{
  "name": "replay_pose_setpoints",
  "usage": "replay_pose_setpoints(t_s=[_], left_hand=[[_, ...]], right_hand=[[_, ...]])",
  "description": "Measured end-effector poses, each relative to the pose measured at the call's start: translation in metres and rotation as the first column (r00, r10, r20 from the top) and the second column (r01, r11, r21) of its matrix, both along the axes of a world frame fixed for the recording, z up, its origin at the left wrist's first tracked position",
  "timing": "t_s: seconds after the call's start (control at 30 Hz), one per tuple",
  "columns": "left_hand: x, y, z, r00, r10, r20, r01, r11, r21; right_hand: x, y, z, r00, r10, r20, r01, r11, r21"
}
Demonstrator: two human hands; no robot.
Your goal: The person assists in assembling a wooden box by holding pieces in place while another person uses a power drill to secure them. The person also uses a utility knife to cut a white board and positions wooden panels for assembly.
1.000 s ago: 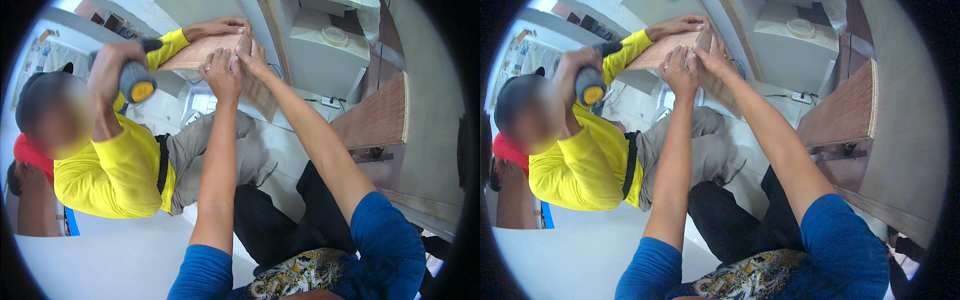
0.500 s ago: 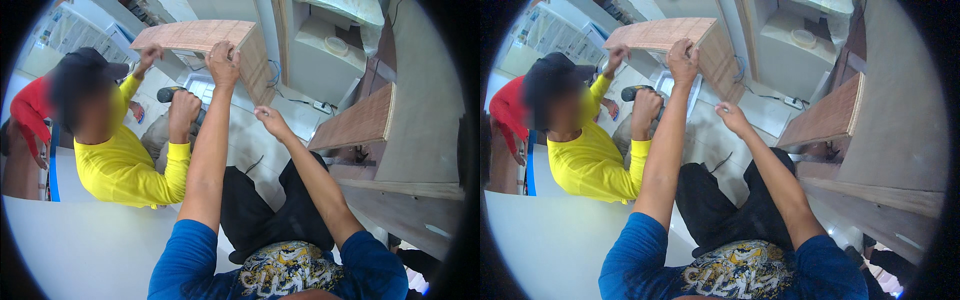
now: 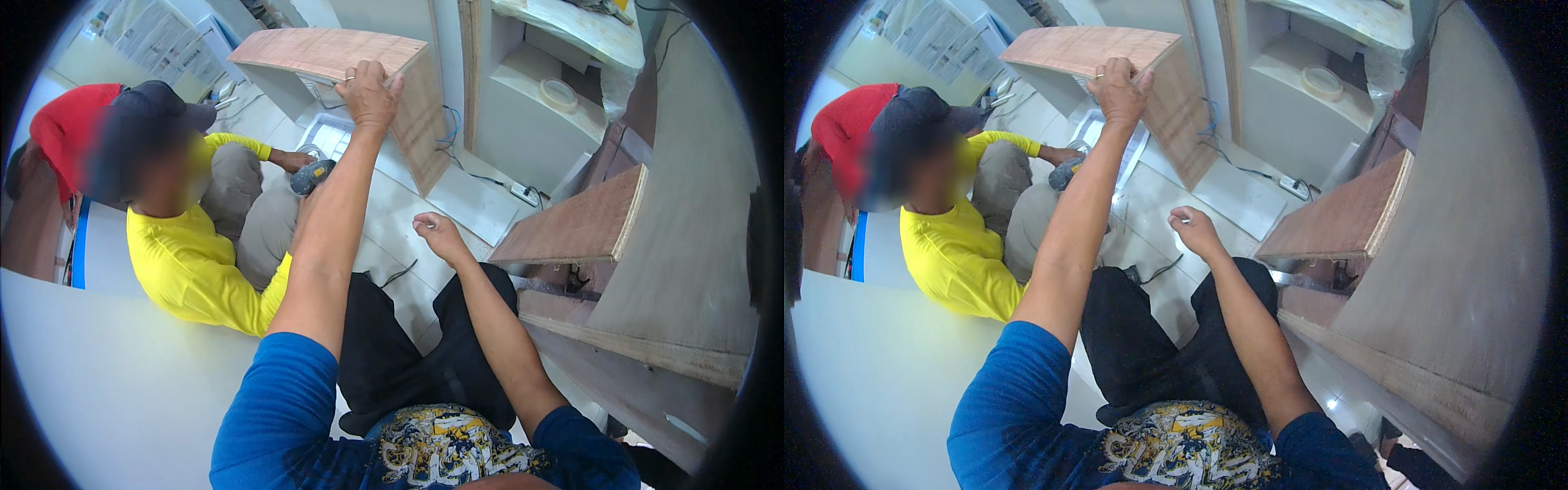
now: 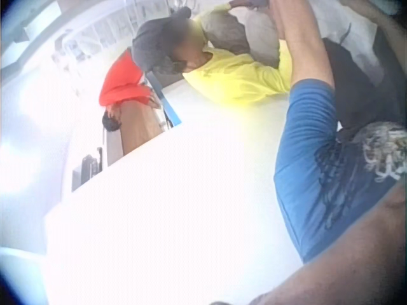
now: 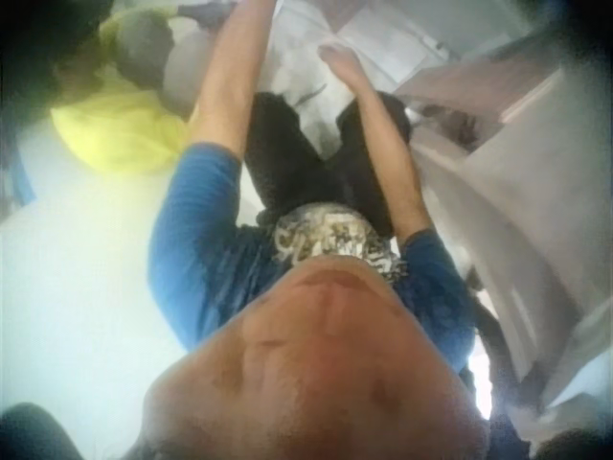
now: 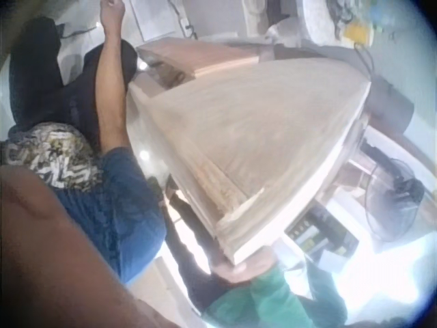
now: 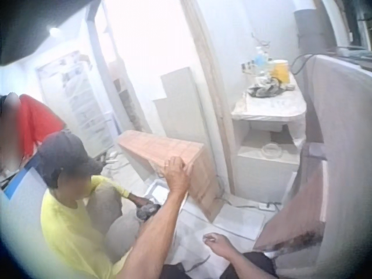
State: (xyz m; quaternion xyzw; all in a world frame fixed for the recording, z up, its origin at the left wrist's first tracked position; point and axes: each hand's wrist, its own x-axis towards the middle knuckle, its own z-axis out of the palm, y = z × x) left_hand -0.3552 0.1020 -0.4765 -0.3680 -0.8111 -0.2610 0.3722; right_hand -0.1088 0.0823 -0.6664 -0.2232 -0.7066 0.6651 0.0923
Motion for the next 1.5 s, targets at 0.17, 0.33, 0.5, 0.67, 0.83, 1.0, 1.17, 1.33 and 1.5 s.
replay_pose_setpoints(t_s=[0.17, 0.33, 0.5, 0.67, 0.83, 1.0, 1.17, 1.33, 1.5], left_hand=[[-0.001, 0.006, -0.005, 0.995, 0.031, -0.099, -0.028, 0.999, 0.03], [0.003, -0.003, -0.01, 0.998, -0.036, -0.06, 0.041, 0.997, 0.069], [-0.004, -0.023, -0.001, 0.974, -0.227, 0.014, 0.226, 0.973, 0.053], [0.011, -0.054, -0.003, 0.929, -0.371, -0.007, 0.365, 0.91, 0.195], [0.103, -0.079, -0.066, 0.839, -0.315, 0.444, 0.132, 0.909, 0.396], [0.134, -0.102, -0.113, 0.555, -0.121, 0.823, 0.448, 0.877, -0.173], [0.134, -0.108, -0.087, 0.545, -0.065, 0.836, 0.378, 0.909, -0.175], [0.12, -0.119, -0.073, 0.521, -0.084, 0.85, 0.455, 0.869, -0.193], [0.116, -0.126, -0.067, 0.499, -0.107, 0.86, 0.522, 0.829, -0.2]], right_hand=[[0.0, 0.002, -0.006, 0.999, 0.032, -0.017, -0.031, 0.998, 0.062], [0.005, -0.002, -0.006, 0.996, 0.08, 0.03, -0.084, 0.983, 0.162], [-0.001, 0.0, -0.004, 0.996, 0.077, -0.041, -0.065, 0.969, 0.238], [-0.002, -0.005, -0.005, 0.996, 0.003, -0.087, 0.01, 0.989, 0.144], [-0.002, 0.007, -0.004, 0.986, -0.135, -0.096, 0.148, 0.978, 0.144], [-0.001, 0.005, 0.005, 0.923, -0.284, -0.258, 0.351, 0.896, 0.272], [-0.031, 0.013, 0.088, 0.816, -0.337, -0.47, 0.513, 0.797, 0.319], [-0.145, 0.038, 0.215, 0.877, -0.027, -0.48, 0.422, 0.52, 0.742], [-0.225, 0.026, 0.253, 0.96, -0.22, 0.171, -0.149, 0.112, 0.982]])
